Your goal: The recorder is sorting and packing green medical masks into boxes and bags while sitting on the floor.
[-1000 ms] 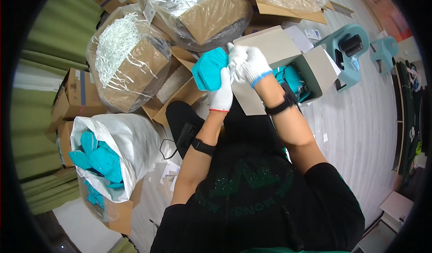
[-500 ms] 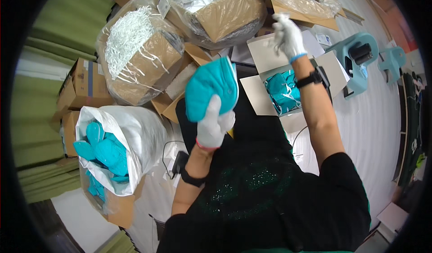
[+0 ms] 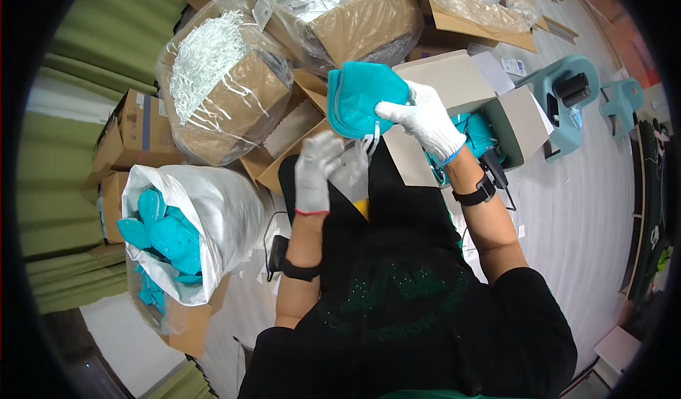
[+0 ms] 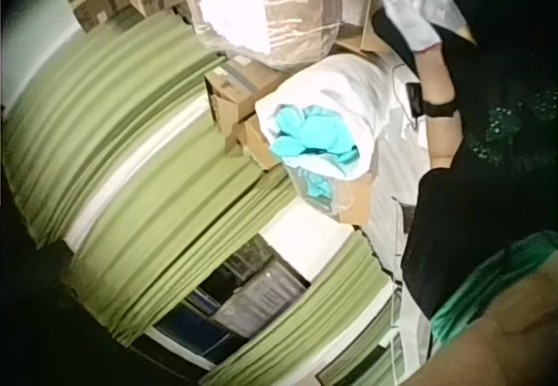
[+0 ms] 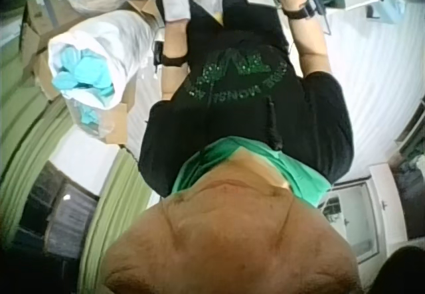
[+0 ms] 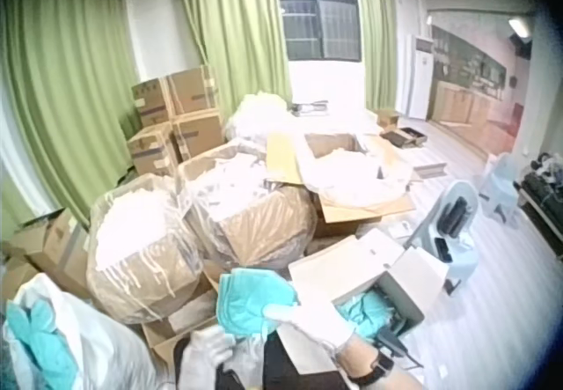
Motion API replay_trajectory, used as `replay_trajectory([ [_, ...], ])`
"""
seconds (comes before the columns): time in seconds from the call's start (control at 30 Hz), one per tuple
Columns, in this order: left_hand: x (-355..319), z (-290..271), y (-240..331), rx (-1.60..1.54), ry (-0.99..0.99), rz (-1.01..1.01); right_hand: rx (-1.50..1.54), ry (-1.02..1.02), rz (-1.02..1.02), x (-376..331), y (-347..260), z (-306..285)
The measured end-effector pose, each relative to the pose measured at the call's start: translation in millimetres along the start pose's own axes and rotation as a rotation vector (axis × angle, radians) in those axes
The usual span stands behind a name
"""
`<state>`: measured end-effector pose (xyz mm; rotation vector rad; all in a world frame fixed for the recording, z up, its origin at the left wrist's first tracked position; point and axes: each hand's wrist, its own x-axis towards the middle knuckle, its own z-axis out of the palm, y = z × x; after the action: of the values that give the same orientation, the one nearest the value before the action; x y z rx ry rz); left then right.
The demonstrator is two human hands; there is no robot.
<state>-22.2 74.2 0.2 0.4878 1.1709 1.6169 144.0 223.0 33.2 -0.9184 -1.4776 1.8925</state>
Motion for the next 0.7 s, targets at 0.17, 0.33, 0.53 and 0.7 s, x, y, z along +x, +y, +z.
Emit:
replay_trajectory([
  [0.17, 31.6, 25.2, 11.9, 0.315, 0.201, 0.298, -0.11, -0.146, -0.113, 19.8, 30.9, 27.5],
  [0.33, 59.5, 36.7, 10.2, 0.07, 0.44, 0.428, 0.811, -0.244, 0.399, 25.4, 83.5, 40.2],
  [0.53, 61.1, 17.3, 1.4, 0.222, 0.386, 0.59, 1.226, -0.81, 0.693, 21.3, 74.9, 41.1],
  [0.7, 69.5, 18.2, -10.4, 0.619, 0.304, 0.51, 1.166, -0.216, 0.368, 84.2, 76.3, 60.8],
])
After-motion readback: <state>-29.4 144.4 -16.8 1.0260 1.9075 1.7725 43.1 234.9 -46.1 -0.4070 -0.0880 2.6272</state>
